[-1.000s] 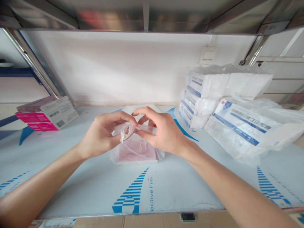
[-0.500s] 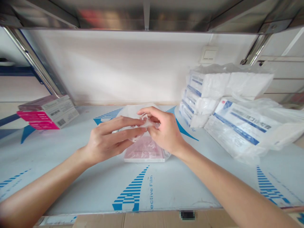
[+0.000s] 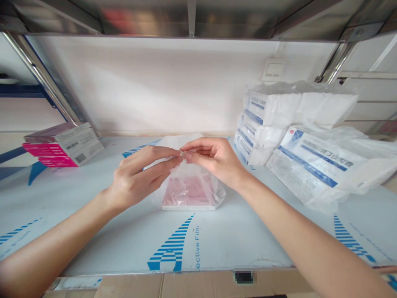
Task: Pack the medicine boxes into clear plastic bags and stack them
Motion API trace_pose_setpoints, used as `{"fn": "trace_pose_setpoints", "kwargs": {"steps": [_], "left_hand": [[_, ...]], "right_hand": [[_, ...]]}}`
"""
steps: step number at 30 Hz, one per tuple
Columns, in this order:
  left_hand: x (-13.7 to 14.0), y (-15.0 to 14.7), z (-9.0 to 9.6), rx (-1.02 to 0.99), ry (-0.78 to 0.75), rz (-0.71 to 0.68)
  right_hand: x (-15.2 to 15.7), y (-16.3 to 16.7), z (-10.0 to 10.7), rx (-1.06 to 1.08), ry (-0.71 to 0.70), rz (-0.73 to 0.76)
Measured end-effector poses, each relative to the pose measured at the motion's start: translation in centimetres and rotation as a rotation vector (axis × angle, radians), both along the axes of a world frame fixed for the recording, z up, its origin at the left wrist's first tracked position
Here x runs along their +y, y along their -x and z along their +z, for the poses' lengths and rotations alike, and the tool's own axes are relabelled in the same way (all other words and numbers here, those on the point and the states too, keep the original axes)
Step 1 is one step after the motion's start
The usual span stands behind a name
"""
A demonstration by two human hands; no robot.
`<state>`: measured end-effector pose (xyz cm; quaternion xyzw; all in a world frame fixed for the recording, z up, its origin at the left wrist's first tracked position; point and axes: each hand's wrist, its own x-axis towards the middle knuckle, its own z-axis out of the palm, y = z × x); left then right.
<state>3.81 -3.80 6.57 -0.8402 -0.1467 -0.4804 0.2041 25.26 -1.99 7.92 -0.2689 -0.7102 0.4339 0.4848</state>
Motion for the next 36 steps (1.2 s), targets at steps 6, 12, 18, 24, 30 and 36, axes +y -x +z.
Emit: {"fn": "trace_pose_setpoints", "kwargs": {"steps": [6,12,18,24,30,36], "left_hand": [[-0.3,0.4,1.1,-0.104,0.448,-0.187],[0.0,1.6,1.9,0.076,1.124,-0.401],[0.4,1.8,1.5,0.378,1.384,-0.435],[0.4,0.7,0.4,0.297,1.155,-0.280],[0.4,0.2,-0.9,0.432,1.091,-0.245],[0.5,-0.1,-1.3,0.514,1.105,-0.254]], "right_hand": [[2.4,-2.9,0.4,-0.095,0.159,0.006],[4.6,-7.2,0.9,-0.408,0.091,-0.112],[5.4,-9.3,0.4,-0.702,0.019,-0.084],[2.9,-4.8,-0.1,-0.720,-0.276,-0.100],[1.1,-1.0,-2.2,-0.972,-0.492,0.000],[1.8,-1.1,-4.0,-1.028,-0.599,0.044]]}}
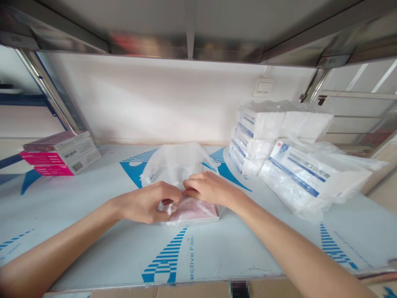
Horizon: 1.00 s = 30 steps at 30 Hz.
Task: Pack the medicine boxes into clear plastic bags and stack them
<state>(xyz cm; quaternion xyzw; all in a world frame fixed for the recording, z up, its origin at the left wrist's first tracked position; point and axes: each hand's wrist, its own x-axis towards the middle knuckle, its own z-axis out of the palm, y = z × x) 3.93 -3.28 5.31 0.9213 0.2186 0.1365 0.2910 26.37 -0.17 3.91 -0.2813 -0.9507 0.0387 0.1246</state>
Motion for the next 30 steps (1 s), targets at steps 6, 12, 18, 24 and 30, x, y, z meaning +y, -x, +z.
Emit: {"fn": "trace_pose_setpoints", "kwargs": {"steps": [6,12,18,24,30], "left_hand": [[0.3,1.5,1.3,-0.040,0.180,0.034],[0.6,2.2,2.0,0.045,0.367,0.027],[0.5,1.8,1.2,0.123,0.498,0.042],[0.6,2.1,1.2,0.186,0.581,0.060],[0.9,2.1,1.3,0.113,0.675,0.056]], "right_hand": [[-0.1,-0.8,0.6,0.062,0.025,-0.114],[0.1,-2.7,0.7,0.276,0.470,-0.198],[1.1,-5.7,0.0,0.316,0.539,-0.250],[0.5,-6.1,0.7,0.350,0.359,-0.241],[-3.6,-3.9,1.0,0.157,0.415,-0.061]]}}
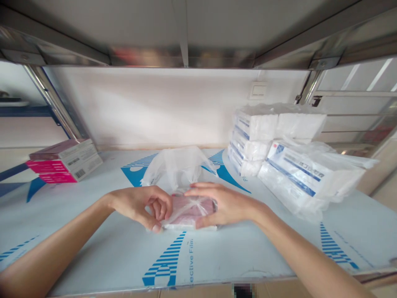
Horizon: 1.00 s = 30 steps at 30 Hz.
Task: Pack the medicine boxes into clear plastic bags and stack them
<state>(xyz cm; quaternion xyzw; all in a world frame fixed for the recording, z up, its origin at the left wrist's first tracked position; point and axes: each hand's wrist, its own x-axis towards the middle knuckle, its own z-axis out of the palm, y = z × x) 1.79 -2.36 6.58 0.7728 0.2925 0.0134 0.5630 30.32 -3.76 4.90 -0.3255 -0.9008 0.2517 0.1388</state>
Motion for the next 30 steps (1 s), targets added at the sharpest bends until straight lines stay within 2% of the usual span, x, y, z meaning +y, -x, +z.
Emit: {"fn": "trace_pose_setpoints", "kwargs": {"steps": [3,5,8,11,13,15,18,20,23,25,27,30], "left_hand": [[0.1,0.1,0.0,-0.049,0.011,-0.011],[0.0,-0.3,0.2,-0.115,0.003,-0.025],[-0.4,-1.8,1.1,-0.307,-0.034,-0.012],[-0.8,-4.5,2.8,-0.543,-0.166,0.117],[-1.3,-6.9,3.8,-0.596,-0.305,0.205],[-2.0,-9.5,4.5,-0.549,-0.390,0.254],[-3.1,-13.6,4.7,-0.488,-0.373,0.220],[-3.5,-16.3,4.9,-0.540,-0.344,0.213],[-3.3,-19.9,5.9,-0.733,-0.349,0.386],[-2.8,-22.1,6.7,-0.828,-0.412,0.495],[-2.1,-24.2,6.9,-0.786,-0.549,0.506],[-1.3,-27.4,5.7,-0.589,-0.811,0.454]], "right_hand": [[-2.3,0.8,-0.8,-0.075,-0.108,-0.017],[-3.7,0.7,-0.9,-0.048,-0.121,-0.064],[-5.5,-1.1,0.0,0.039,-0.095,-0.118],[-7.4,-3.9,1.6,0.181,-0.128,-0.268],[-8.7,-5.8,2.5,0.227,-0.238,-0.465],[-10.0,-7.4,3.2,0.213,-0.398,-0.628],[-11.5,-9.5,4.2,0.177,-0.587,-0.708],[-12.2,-11.0,5.5,0.169,-0.684,-0.715],[-12.3,-13.8,8.5,0.168,-0.805,-0.757],[-11.6,-15.7,10.7,0.191,-0.846,-0.834],[-10.3,-17.2,12.5,0.228,-0.840,-0.927],[-7.7,-18.0,13.9,0.208,-0.736,-1.071]]}}
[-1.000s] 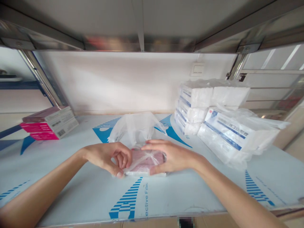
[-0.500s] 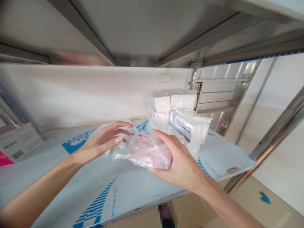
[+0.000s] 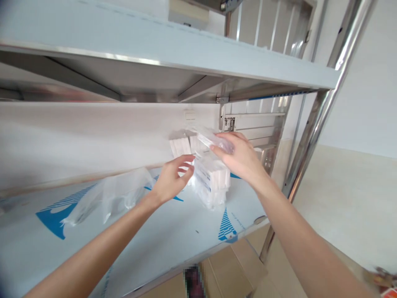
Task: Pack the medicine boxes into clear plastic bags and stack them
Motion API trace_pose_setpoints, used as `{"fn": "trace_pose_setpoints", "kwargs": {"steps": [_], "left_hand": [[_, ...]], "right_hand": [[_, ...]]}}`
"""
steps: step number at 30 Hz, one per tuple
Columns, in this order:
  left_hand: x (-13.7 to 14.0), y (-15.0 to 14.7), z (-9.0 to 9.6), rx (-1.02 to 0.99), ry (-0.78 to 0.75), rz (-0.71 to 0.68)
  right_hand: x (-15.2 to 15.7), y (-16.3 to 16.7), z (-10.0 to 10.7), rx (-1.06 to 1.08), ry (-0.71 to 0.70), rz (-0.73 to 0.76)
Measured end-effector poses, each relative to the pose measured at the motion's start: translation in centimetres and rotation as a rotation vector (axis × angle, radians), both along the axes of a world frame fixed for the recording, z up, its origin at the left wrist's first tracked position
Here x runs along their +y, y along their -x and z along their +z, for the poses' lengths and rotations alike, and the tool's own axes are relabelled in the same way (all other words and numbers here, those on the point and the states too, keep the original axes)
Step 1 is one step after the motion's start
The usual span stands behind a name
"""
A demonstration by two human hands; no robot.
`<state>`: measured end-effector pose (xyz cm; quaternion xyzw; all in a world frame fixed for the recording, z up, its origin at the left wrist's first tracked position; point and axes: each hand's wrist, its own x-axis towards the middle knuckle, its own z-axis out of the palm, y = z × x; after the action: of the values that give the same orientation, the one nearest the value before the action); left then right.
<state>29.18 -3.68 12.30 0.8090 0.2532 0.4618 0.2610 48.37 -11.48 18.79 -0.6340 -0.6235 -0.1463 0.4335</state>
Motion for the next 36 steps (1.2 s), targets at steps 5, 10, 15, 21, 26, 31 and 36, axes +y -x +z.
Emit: {"fn": "trace_pose_setpoints", "kwargs": {"steps": [5,10,15,21,26,31,36], "left_hand": [[1.3,-3.1,-3.2,-0.055,-0.134,0.281],[2.8,-2.5,-3.5,-0.129,-0.238,0.435],[3.1,-2.0,-3.5,-0.034,-0.292,0.407],[2.3,-2.3,-4.1,0.024,-0.322,0.344],[2.3,-2.1,-4.3,0.032,-0.340,0.319],[1.6,-0.7,-4.5,0.035,-0.315,0.301],[0.3,4.2,-5.1,0.159,-0.334,0.257]], "right_hand": [[3.5,1.5,-0.6,-0.150,0.362,-0.136],[4.3,2.6,-1.7,-0.261,0.460,-0.158],[4.6,2.6,-2.6,-0.324,0.478,-0.161],[4.1,2.8,-2.7,-0.250,0.454,-0.100],[3.4,2.7,-2.7,-0.196,0.326,-0.032],[2.1,1.4,-2.0,-0.167,0.252,0.028],[-0.2,2.2,-0.5,-0.205,0.038,-0.021]]}}
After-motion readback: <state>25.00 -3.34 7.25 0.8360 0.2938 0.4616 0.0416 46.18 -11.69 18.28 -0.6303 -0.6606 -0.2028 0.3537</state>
